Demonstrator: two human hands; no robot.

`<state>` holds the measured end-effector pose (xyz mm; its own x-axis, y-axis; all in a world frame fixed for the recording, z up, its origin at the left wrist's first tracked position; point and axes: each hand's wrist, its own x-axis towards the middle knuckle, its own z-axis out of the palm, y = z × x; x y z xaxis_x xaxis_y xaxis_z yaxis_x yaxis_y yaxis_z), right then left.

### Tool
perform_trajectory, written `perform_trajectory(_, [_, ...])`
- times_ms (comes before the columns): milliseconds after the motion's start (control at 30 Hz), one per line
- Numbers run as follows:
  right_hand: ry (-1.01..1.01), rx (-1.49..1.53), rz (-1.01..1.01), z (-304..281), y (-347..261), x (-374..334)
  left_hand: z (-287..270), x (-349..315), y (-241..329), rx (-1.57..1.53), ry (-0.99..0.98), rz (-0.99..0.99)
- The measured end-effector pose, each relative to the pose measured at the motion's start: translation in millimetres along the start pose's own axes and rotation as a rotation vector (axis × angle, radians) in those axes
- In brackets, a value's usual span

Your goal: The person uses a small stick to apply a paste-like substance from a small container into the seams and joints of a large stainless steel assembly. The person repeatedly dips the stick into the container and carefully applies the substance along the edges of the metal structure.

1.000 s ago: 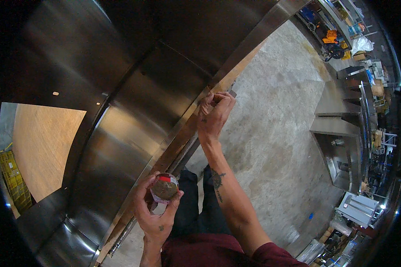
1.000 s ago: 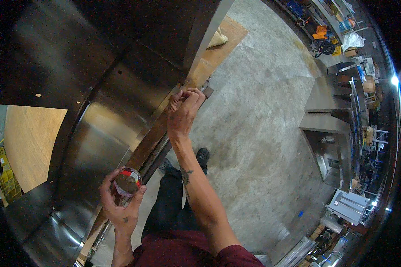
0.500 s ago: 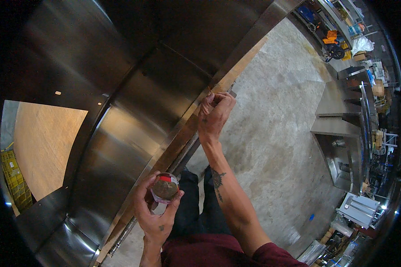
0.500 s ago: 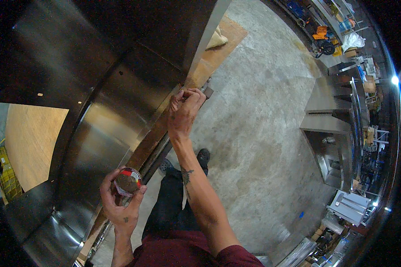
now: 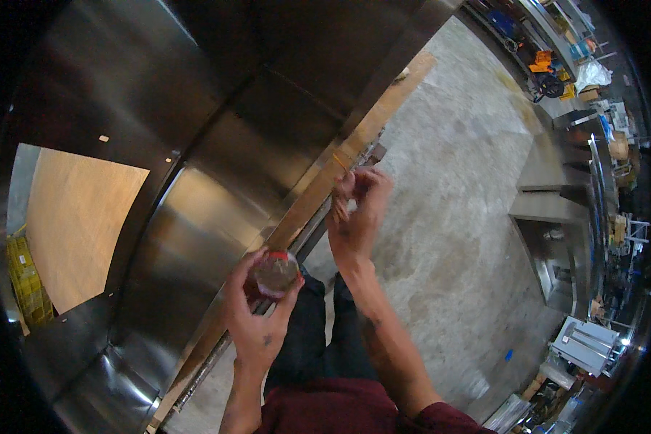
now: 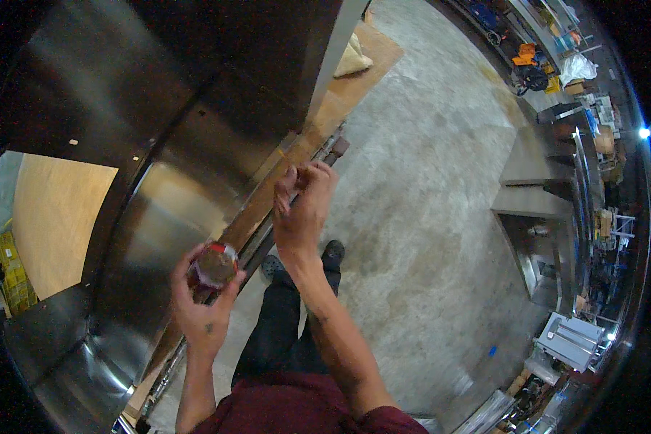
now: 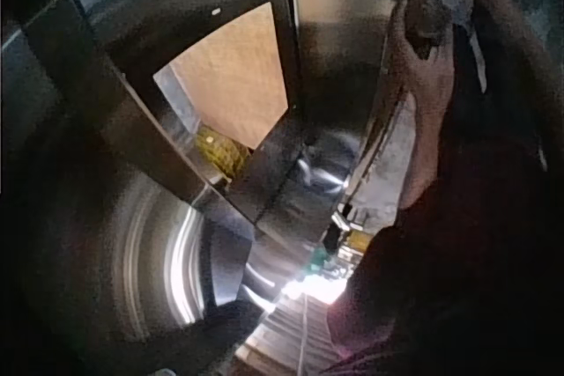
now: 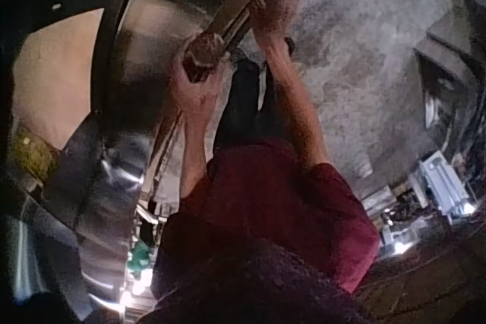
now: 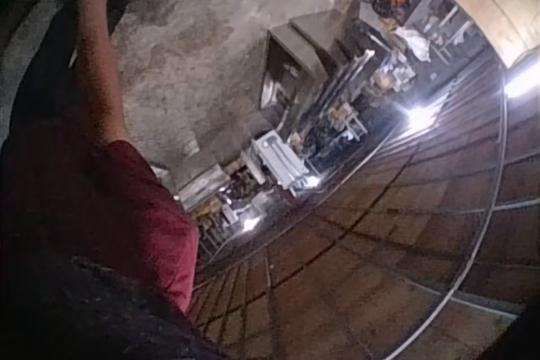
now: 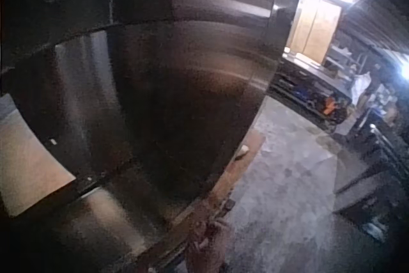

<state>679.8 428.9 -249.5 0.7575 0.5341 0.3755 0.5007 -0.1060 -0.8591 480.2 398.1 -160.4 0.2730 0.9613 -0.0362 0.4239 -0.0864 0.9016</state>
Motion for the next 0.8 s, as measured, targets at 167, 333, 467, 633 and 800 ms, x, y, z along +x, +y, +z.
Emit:
perform_trajectory(167, [-0.115, 0.106, 0.083, -70, -71, -28, 17, 34, 0, 0.079, -0.052, 0.036])
perform_trajectory(333, [-0.342, -0.164, -0.215, -106, -103, -22, 31, 44, 3, 0.035, -0.076, 0.144])
perform_trajectory(467, [-0.317, -0.269, -0.282, -109, -99, -22, 33, 43, 6, 0.062, -0.101, 0.345])
perform_trajectory(633, [-0.326, -0.322, -0.312, -110, -92, -22, 42, 39, 12, 0.062, -0.071, 0.426])
perform_trajectory(800, [-0.347, -0.306, -0.289, -118, -94, -22, 47, 34, 13, 0.010, -0.068, 0.339])
